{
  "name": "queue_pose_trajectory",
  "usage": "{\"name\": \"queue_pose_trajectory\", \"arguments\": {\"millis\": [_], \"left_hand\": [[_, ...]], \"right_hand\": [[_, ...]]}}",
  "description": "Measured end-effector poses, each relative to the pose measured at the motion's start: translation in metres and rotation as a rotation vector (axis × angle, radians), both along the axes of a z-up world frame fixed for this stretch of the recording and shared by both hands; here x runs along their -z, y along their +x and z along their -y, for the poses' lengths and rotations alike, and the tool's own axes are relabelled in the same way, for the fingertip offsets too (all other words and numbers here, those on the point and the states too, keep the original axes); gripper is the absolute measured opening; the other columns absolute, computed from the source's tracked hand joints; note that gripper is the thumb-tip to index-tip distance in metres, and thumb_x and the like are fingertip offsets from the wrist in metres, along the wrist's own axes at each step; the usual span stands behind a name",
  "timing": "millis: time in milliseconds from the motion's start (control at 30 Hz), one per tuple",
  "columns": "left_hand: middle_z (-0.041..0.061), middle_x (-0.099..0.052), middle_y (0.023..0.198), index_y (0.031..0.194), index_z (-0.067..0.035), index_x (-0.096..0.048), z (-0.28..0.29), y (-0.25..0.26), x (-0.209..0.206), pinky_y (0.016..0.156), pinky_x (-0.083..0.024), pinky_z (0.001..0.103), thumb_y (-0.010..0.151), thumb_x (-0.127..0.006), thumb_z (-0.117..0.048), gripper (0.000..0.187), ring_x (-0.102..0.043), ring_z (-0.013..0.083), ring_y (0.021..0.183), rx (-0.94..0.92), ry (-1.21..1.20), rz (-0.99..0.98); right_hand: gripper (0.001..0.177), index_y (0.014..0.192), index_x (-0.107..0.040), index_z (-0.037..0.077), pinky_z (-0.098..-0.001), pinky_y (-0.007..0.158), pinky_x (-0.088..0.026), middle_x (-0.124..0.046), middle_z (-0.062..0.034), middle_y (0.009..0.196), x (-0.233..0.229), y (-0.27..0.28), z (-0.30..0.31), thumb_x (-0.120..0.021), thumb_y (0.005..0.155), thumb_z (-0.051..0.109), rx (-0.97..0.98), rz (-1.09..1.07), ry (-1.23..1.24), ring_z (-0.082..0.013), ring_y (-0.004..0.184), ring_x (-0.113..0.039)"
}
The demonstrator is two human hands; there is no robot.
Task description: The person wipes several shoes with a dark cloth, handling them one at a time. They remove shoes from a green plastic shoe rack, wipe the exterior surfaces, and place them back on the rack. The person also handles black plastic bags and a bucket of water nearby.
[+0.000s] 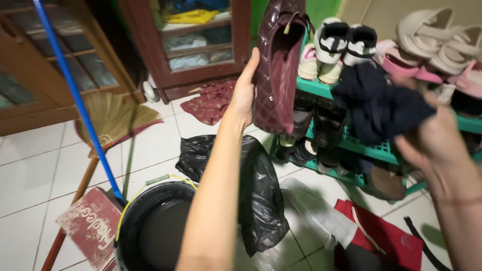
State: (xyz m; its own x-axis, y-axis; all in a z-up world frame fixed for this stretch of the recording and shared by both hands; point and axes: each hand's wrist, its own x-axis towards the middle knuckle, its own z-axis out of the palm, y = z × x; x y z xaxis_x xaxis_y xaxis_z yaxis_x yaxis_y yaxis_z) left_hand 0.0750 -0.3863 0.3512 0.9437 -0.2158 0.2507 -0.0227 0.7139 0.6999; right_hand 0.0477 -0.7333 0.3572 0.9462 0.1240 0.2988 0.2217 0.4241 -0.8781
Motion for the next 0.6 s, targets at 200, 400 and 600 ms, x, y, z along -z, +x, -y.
{"name": "queue_pose_trajectory", "arguments": {"millis": [200, 400, 600], "left_hand": [[0.007, -0.023, 0.173, 0.166, -0.018, -0.018, -0.005, -0.027, -0.022, 0.123, -0.021, 0.032, 0.101, -0.057, -0.038, 0.078, -0.026, 0.0202, 0.156, -0.456, 0.299, 0.268], [0.008, -0.024, 0.172, 0.165, -0.02, -0.021, -0.036, -0.035, 0.003, 0.122, -0.024, 0.034, 0.1, -0.056, -0.026, 0.074, -0.027, 0.0214, 0.156, -0.488, 0.248, 0.238], [0.01, -0.038, 0.164, 0.17, -0.022, -0.015, -0.039, -0.026, 0.018, 0.112, -0.042, 0.034, 0.105, -0.045, -0.013, 0.072, -0.049, 0.0208, 0.137, -0.385, -0.121, 0.338]], "right_hand": [[0.025, 0.134, -0.064, -0.007, -0.0337, 0.111, -0.058, -0.067, -0.0147, 0.13, -0.113, 0.014, -0.111, -0.068, 0.111, 0.003, -0.204, 0.41, 0.046, -0.0221, 0.118, -0.069], [0.034, 0.125, -0.066, -0.004, -0.0341, 0.102, -0.056, -0.069, -0.0142, 0.123, -0.088, 0.003, -0.204, -0.077, 0.095, 0.008, 0.171, 0.645, -0.26, -0.0245, 0.11, -0.067], [0.035, 0.114, -0.065, 0.007, -0.033, 0.101, -0.054, -0.071, -0.0125, 0.114, -0.047, -0.027, -0.254, -0.081, 0.084, 0.013, 0.184, 0.687, -0.669, -0.0239, 0.113, -0.073]]}}
